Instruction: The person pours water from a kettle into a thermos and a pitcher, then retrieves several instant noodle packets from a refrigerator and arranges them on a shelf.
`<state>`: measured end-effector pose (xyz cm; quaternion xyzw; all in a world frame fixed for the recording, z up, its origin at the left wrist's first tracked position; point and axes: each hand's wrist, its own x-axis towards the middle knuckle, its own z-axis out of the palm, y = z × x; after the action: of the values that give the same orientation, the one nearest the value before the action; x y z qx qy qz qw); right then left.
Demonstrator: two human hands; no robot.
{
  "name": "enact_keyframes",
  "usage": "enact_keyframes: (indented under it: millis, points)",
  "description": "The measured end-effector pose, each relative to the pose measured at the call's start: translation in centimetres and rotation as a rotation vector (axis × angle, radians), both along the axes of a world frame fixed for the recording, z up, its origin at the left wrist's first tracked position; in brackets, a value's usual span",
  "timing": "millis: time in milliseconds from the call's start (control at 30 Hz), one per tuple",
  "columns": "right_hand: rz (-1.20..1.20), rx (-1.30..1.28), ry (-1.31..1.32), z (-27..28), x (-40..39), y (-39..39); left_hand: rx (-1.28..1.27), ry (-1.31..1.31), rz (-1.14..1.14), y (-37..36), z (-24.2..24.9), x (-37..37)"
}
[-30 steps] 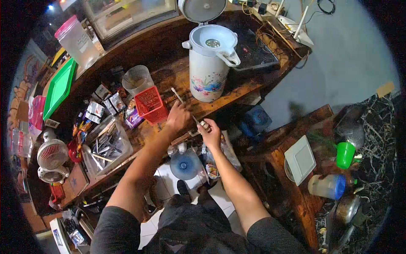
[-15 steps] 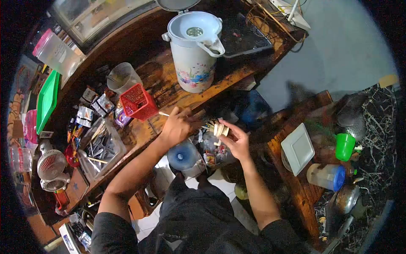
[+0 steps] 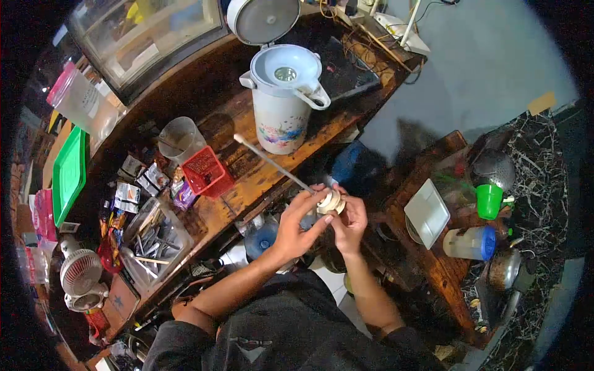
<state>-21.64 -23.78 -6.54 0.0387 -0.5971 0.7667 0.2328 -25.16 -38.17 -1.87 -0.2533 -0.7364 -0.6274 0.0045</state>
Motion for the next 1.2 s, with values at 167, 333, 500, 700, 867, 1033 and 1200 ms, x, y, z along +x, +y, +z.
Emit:
enact_keyframes:
  millis: [167, 333, 500, 700, 867, 1033, 1200]
  points:
    - [-0.082, 0.002, 0.001, 0.5, -1.1, -1.9, -0.03, -0.022, -0.031, -0.7, 0.7, -0.8]
    - [-0.13, 0.021, 0.01, 0.7, -1.7, -2.5, 0.038, -0.04, -0.065, -0.6, 1.3, -1.6]
    - [-0.123, 0.066, -0.009, 1.5, -2.2, -2.0, 0.023, -0.132, -0.057, -1.3, 1.9, -2.3]
    - [-0.13, 0.089, 0.003, 1.5, -2.8, -2.2, -0.051, 0.058, -0.031, -0.8, 1.8, -2.7]
    - [-0.075, 0.092, 0.014, 2.0, -3.3, -2.2, -0.051, 0.067, -0.017, -1.2, 2.3, -3.0]
    - [0.076, -0.265, -0.159, 2.5, -2.6, -2.0, 0.098, -0.08, 0.111, -1.0, 0.4, -3.0]
    - [0.123, -0.428, -0.334, 3.0, -2.0, -2.5, -0.001, -0.035, 0.024, -1.7, -1.1, -3.9]
